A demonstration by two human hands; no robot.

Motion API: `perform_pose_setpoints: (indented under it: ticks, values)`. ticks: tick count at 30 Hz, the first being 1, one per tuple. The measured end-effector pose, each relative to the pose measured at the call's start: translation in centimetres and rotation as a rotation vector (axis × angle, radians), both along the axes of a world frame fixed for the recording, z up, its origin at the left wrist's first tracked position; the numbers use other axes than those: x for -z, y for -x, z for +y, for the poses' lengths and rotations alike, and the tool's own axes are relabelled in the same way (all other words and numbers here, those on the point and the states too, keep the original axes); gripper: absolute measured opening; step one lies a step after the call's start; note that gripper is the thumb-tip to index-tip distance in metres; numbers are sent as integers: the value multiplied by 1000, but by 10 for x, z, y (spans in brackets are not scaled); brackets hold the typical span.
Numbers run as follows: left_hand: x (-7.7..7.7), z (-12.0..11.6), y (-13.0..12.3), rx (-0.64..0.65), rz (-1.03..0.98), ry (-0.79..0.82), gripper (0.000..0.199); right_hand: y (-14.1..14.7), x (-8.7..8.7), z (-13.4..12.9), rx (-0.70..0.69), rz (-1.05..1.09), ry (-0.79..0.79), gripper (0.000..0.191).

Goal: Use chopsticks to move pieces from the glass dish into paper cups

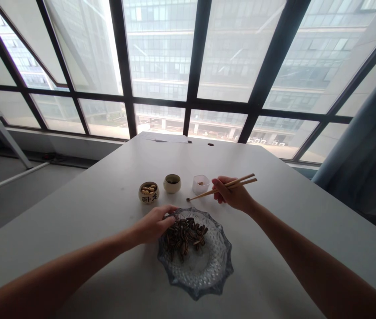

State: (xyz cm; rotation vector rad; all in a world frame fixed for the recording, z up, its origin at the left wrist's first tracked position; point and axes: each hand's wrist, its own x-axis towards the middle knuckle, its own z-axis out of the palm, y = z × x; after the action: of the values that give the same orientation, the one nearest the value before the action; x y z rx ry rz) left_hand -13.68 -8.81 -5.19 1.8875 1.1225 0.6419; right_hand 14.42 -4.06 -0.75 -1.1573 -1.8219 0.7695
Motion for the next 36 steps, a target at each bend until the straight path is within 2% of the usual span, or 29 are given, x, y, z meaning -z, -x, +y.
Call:
perform_pose_setpoints:
  ticks: [7, 13, 25, 36]
  values:
    - [12, 4, 2, 8, -185, 117, 47, 4, -1, 1, -2, -46, -14, 58]
    - [15, 5, 2, 0, -281, 177, 42, 4, 3, 7, -10, -64, 20, 58]
    - [21, 7, 2, -1, -297, 143, 42, 11, 4, 5, 41, 9, 83, 62]
    - [24, 7, 2, -2, -299, 155, 38, 17, 2, -9, -4, -85, 1, 57]
